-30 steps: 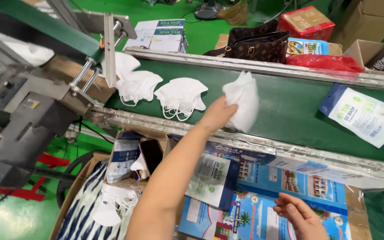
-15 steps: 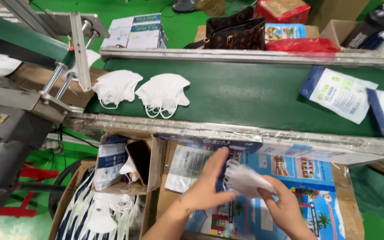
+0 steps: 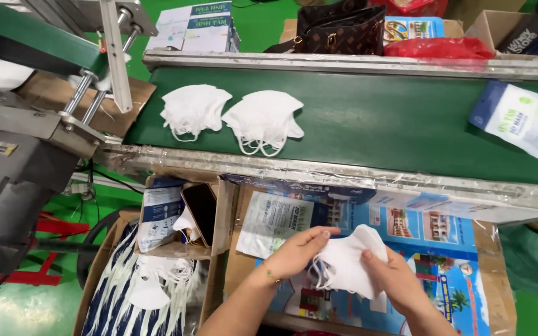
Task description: The person takes face masks from a conveyor belt and places them into plastic packaging by hand.
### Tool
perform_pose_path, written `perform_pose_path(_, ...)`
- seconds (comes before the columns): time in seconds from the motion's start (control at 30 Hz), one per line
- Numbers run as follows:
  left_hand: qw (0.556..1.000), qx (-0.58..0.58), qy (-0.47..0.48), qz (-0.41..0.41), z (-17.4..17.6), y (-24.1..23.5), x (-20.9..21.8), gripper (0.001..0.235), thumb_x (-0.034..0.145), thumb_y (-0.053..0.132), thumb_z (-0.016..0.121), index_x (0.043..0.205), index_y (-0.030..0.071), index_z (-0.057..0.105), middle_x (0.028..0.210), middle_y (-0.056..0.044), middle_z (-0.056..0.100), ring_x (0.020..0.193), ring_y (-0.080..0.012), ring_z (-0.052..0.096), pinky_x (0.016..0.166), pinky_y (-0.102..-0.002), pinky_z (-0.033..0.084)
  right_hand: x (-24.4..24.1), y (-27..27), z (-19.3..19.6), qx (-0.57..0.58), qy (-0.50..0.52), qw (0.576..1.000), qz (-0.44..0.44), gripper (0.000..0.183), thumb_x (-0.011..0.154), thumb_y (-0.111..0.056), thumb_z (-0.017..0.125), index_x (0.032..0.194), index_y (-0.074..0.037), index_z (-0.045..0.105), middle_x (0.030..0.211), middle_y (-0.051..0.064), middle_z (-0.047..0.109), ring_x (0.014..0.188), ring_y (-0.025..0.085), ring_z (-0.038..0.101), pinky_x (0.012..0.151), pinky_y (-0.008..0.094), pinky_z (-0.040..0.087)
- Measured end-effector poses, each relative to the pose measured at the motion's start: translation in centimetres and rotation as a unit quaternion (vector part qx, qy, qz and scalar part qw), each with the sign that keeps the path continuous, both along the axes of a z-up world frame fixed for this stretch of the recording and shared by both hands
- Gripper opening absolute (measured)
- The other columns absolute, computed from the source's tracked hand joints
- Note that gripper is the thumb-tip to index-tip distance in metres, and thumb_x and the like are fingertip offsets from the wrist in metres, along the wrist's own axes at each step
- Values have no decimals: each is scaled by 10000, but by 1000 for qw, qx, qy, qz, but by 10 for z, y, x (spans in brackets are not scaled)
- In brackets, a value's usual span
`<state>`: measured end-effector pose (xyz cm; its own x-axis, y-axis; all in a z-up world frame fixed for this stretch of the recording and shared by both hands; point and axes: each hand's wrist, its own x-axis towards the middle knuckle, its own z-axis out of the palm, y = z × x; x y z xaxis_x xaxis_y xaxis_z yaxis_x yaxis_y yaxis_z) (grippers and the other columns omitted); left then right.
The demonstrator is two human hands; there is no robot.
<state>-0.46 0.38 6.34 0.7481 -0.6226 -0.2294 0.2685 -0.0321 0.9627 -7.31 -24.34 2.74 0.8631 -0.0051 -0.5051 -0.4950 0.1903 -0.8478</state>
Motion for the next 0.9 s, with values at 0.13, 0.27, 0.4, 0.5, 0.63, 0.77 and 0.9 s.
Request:
perform_pose_path(0.13, 997, -28, 69, -6, -1, 7, -5, 505, 1105, 403, 446, 1445, 56, 586, 1170, -54, 684, 1030, -94, 605, 900, -255, 497, 0, 1, 9, -7, 13, 1000, -2, 398, 956, -240, 619, 1265, 4, 678, 1013, 95, 765, 841, 145, 690, 730, 323, 556)
perform_pose_path(0.27, 993, -52, 104, -4, -12, 11, -11, 518, 1098, 415, 428, 1445, 56, 564, 1212, -39, 681, 1068, -90, 630, 934, -265, 515, -3, 3, 5, 16, 1, 1000, -15, 401, 957, -235, 629, 1275, 7, 663, 1026, 90, 750, 856, 141, 677, 737, 323, 547)
perform_pose_path(0.4, 989, -81, 123, 8, -31, 12, -13, 519, 1091, 389, 439, 1465, 40, 526, 1246, -32, 668, 1082, -91, 643, 929, -286, 534, -4, 2, 7, 13, 14, 999, -50, 413, 961, -260, 630, 1270, 13, 657, 1029, 102, 748, 857, 159, 680, 743, 339, 551)
perform_pose_path(0.5, 989, -84, 123, 22, -32, 12, -13, 522, 1082, 366, 464, 1479, 29, 501, 1234, -34, 667, 1061, -98, 645, 919, -283, 539, -4, 2, 7, 20, 4, 997, -70, 426, 961, -267, 629, 1282, 14, 645, 1044, 111, 741, 871, 166, 681, 750, 346, 551)
perform_pose_path(0.63, 990, -74, 114, 29, -31, 16, -14, 523, 1087, 334, 499, 1505, 21, 485, 1151, -41, 658, 999, -102, 621, 900, -269, 528, -5, 1, 0, 39, -8, 995, -94, 443, 966, -263, 626, 1306, 22, 621, 1107, 118, 725, 932, 162, 678, 796, 341, 555)
perform_pose_path(0.77, 991, -90, 100, 26, -29, 17, -18, 510, 1091, 295, 521, 1514, 12, 484, 1138, -30, 650, 989, -92, 599, 904, -265, 512, -6, 4, 7, 56, -1, 993, -100, 446, 971, -264, 611, 1318, 16, 613, 1114, 124, 718, 929, 177, 675, 787, 364, 553)
perform_pose_path(0.9, 991, -92, 90, 37, -25, 18, -20, 487, 1078, 251, 537, 1497, 8, 491, 1173, -15, 659, 1027, -82, 602, 926, -256, 503, -7, 3, 5, 64, 7, 993, -101, 441, 979, -262, 595, 1320, 18, 606, 1123, 131, 719, 941, 190, 680, 805, 378, 555)
